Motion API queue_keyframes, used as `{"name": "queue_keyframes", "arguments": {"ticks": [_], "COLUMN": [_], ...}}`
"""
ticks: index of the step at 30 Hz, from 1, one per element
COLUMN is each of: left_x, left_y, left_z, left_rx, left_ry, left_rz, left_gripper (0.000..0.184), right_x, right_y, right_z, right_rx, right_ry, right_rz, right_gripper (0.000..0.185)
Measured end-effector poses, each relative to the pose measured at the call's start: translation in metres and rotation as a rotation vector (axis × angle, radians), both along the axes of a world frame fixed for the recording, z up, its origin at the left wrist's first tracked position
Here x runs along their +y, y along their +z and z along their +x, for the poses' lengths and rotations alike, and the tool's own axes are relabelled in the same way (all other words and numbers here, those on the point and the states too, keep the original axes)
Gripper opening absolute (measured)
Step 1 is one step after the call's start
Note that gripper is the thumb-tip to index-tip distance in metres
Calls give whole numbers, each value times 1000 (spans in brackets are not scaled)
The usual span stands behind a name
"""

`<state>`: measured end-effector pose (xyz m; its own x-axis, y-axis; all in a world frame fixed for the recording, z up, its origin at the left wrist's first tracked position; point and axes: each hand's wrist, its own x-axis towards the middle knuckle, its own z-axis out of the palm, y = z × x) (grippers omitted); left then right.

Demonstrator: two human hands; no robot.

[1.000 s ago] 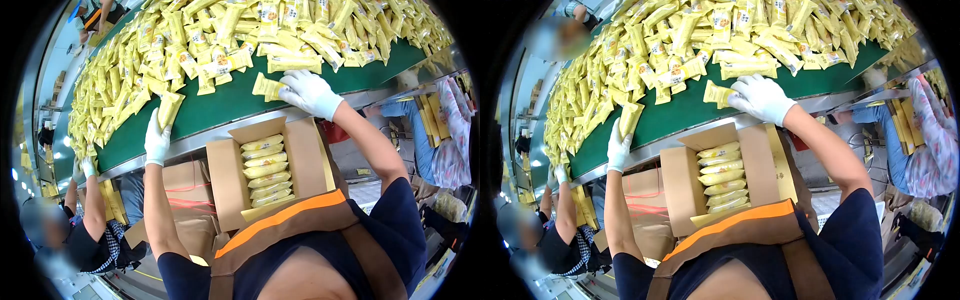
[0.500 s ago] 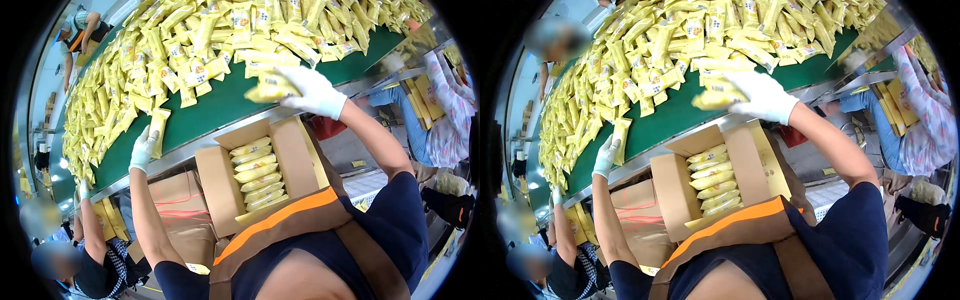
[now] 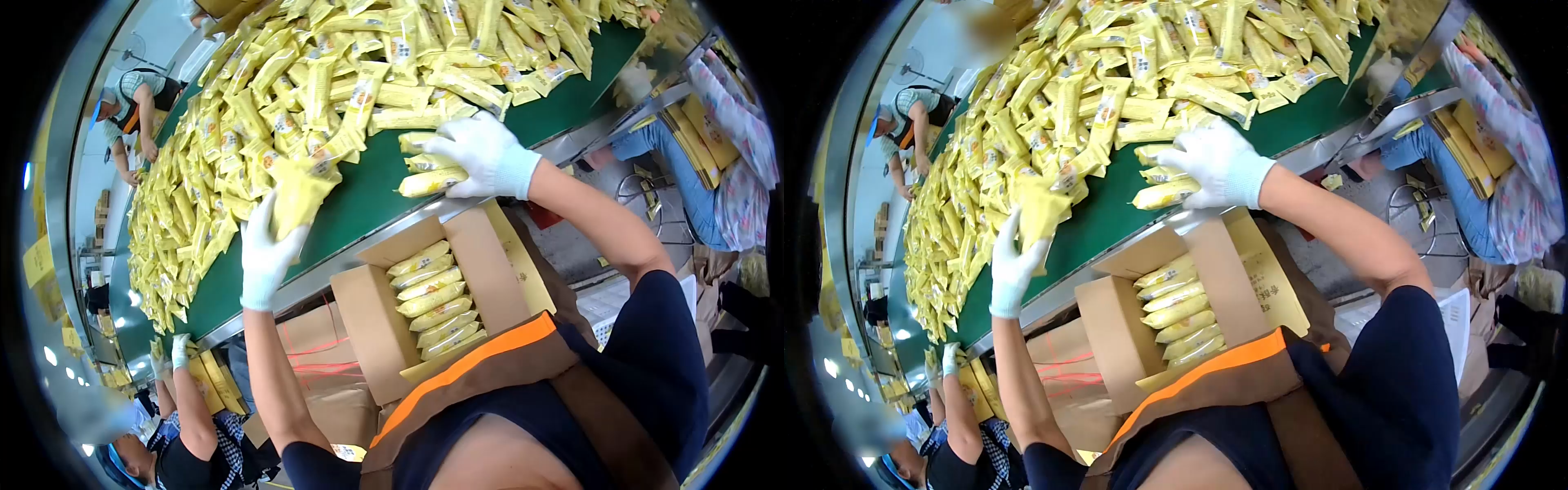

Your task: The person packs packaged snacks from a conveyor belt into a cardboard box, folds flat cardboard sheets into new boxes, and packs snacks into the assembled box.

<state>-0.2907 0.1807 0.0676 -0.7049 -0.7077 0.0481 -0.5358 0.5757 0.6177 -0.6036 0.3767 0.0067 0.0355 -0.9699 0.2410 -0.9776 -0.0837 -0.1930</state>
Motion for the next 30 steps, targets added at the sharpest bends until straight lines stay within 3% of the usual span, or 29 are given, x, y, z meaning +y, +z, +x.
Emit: {"name": "queue_keyframes", "arguments": {"ticks": [1,4,7,8,9,11,13,14,16,17,18,19,21,24,25,27,30], "left_x": [-4,-33,-40,-38,-27,-5,17,21,22,18,14,13,14,12,12,18,23], "left_y": [2,-22,-40,-41,-47,-59,-64,-69,-78,-87,-91,-87,-64,-65,-67,-69,-62], "left_z": [-23,-80,-94,-91,-83,-76,-74,-75,-74,-71,-70,-72,-77,-83,-84,-82,-78], "left_rx": [-202,-442,-365,-505,-449,-330,-188,-158,-99,-62,-78,-89,-316,-409,-426,-404,-216], "left_ry": [-105,-224,-304,-302,-334,-297,-286,-256,-196,-170,-153,-142,-151,-85,-55,-56,-42], "left_rz": [-269,-351,-423,-351,-504,-455,-490,-448,-400,-513,-533,-555,-204,-177,-159,-134,-167], "left_gripper": [71,75,76,80,80,78,73,72,72,72,73,74,77,94,98,102,102], "right_x": [1,-6,0,6,7,4,-13,-21,-29,-33,-28,-26,-20,-4,6,16,27], "right_y": [-4,-5,16,12,26,32,26,8,12,12,-11,13,-3,16,21,13,-11], "right_z": [0,-7,-17,-29,-38,-60,-83,-92,-81,-73,-70,-53,-51,-42,-37,-36,-44], "right_rx": [-53,-194,-262,-303,-414,-584,-680,-518,-436,-389,-281,-192,-85,105,127,95,12], "right_ry": [-50,-204,-234,-179,-187,-349,-474,-416,-422,-413,-386,-377,-309,-269,-242,-275,-217], "right_rz": [81,311,565,493,487,299,212,125,277,352,212,374,243,111,8,290,155], "right_gripper": [69,79,81,79,81,92,87,92,96,98,98,96,89,84,80,83,81]}}
